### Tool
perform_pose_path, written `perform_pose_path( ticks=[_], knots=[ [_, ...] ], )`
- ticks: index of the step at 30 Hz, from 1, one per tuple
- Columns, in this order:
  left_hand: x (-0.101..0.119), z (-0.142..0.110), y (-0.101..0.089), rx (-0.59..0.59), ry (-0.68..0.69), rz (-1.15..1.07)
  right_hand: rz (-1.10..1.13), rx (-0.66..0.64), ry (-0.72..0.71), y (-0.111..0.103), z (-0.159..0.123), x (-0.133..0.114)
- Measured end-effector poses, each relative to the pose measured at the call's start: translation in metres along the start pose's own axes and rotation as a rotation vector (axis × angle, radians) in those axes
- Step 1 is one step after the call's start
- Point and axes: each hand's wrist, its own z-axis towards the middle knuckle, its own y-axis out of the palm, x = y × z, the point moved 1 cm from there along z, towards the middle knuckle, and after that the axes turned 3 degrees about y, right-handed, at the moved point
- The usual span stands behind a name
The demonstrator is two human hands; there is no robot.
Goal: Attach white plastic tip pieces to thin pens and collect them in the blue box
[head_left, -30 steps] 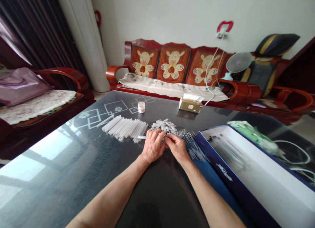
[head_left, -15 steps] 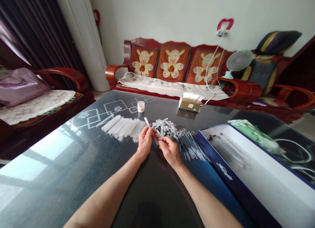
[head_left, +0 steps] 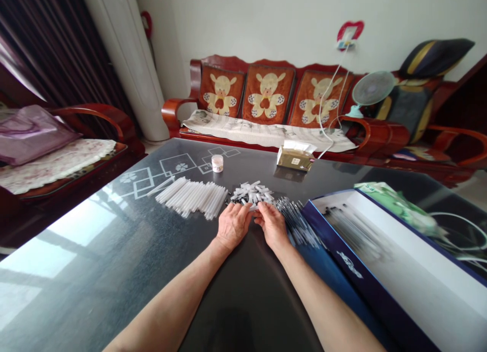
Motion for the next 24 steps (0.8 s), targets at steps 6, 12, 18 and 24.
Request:
perform_pose_path(
  ticks=[6,12,18,24],
  knots=[
    [0.006,-0.001,0.005,-0.076,-0.115,-0.092,-0.007,0.044,-0.080,-0.002,0.003,0.003],
    [0.007,0.005,0.001,-0.216,-0.350,-0.436,-0.114,-0.045,-0.167,-0.009,0.008,0.001],
    [0.003,0.015,-0.005,-0.622,-0.812,-1.357,-0.124,-0.239,-0.196,-0.012,0.008,-0.010],
    [0.005,0.012,0.000,-0.409,-0.765,-1.204,-0.101,-0.235,-0.152,-0.007,0.009,-0.013]
  ],
)
